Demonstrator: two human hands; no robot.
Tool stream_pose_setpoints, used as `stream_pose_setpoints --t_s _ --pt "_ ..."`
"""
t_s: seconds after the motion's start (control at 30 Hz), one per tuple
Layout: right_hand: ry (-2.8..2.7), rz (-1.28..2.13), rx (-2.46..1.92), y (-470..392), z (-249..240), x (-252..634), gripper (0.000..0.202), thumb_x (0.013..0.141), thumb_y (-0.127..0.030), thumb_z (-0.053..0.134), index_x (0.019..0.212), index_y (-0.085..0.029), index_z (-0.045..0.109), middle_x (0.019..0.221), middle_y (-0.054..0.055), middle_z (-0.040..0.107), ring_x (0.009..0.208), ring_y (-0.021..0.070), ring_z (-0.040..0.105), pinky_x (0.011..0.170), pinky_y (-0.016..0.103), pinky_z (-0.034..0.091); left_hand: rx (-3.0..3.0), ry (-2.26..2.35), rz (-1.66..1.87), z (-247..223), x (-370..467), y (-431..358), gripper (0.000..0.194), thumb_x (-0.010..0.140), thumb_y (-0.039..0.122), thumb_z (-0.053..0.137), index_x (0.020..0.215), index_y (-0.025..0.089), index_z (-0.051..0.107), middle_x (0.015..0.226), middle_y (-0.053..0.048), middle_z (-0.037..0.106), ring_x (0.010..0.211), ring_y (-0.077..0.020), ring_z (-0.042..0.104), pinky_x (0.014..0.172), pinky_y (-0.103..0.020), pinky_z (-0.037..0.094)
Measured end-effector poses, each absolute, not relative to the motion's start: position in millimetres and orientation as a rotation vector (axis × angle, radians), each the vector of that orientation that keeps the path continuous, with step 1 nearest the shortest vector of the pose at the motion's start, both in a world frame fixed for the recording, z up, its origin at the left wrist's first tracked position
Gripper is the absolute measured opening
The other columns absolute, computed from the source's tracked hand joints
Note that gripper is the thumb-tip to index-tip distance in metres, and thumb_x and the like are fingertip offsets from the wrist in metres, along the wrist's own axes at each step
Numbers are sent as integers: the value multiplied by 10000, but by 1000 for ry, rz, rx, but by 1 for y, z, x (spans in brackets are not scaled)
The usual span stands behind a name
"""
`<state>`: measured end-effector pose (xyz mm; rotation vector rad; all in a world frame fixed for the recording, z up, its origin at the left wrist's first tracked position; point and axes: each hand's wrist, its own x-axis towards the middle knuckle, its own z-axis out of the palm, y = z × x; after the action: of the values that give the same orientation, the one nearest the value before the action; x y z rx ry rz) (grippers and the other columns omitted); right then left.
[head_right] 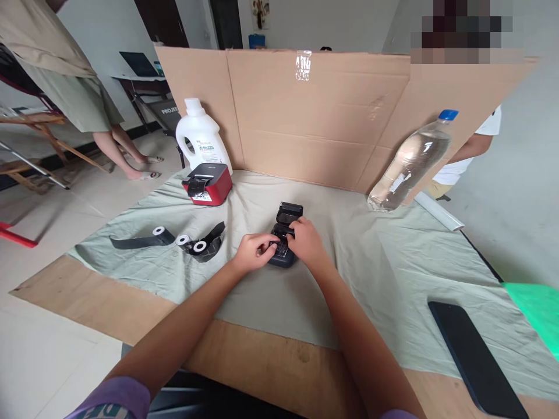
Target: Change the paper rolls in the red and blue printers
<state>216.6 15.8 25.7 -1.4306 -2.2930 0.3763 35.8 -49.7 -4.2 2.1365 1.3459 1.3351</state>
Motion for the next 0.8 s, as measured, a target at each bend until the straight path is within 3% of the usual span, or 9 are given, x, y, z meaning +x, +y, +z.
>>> stream_pose_setpoints --t_s 0.2,0.5,0.8 --pt "-2023 480 -1650 17 19 212 213 811 -236 686 1022 -213 703 1054 62 529 806 171 580 851 339 499 2226 1427 1167 -9 32 -45 251 878 321 555 858 191 770 546 34 578 498 -90 483 564 -219 372" --pt "-1961 584 -1597 20 19 206 240 795 -187 640 986 -257 768 1076 63 552 838 185 580 872 351 494 2236 1433 1186 -9 40 -46 268 897 311 548 894 182 783 595 9 644 502 -96 500 563 -227 373" --pt "-1994 582 -1636 24 14 205 169 793 -220 652 909 -254 770 1035 72 572 735 181 562 810 381 500 2290 1476 1166 -11 40 -47 259 909 305 550 938 192 782 671 -4 714 537 -106 570 574 -232 414"
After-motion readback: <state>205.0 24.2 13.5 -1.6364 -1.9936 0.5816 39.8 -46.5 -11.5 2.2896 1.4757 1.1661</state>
